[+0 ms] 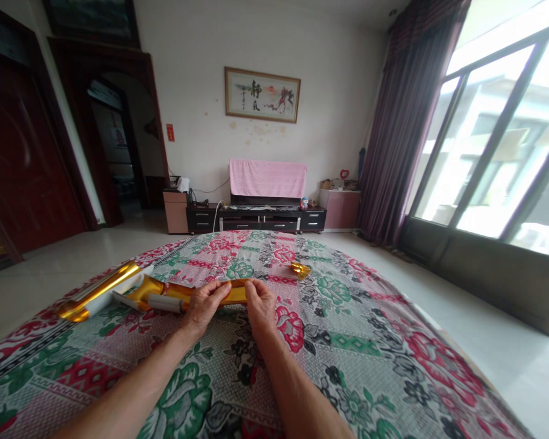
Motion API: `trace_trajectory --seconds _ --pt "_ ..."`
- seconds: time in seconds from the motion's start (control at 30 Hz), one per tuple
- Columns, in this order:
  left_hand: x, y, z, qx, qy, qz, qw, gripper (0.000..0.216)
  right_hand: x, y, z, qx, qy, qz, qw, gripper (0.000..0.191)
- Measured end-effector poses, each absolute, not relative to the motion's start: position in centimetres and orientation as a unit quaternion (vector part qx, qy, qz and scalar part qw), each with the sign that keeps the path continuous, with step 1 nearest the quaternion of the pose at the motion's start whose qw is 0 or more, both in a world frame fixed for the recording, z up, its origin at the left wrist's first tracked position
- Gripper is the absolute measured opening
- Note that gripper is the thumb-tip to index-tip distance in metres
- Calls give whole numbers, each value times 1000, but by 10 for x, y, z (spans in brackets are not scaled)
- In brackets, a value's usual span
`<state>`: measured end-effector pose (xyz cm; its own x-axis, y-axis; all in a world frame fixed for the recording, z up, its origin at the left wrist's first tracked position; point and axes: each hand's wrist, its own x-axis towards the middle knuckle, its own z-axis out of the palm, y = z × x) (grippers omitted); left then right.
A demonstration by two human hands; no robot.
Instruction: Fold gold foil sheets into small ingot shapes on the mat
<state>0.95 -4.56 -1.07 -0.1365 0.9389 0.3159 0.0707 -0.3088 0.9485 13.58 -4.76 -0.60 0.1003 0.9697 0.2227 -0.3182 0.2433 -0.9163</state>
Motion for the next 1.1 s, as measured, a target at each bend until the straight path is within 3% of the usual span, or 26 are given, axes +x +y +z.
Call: trace_trajectory --seconds 0.23,0.4,0.8,1.1 --pt "8 -44 -14 564 464 590 343 29 139 -45 -7 -410 -500 413 641 23" --pt "10 -44 -12 589 480 567 319 30 150 -53 2 -473 -582 305 587 26" --pt "10 -48 -6 620 529 534 224 32 155 -57 6 -538 -613 229 532 26" --pt "14 -48 -11 677 590 439 8 21 159 -51 -2 -597 -668 83 437 23"
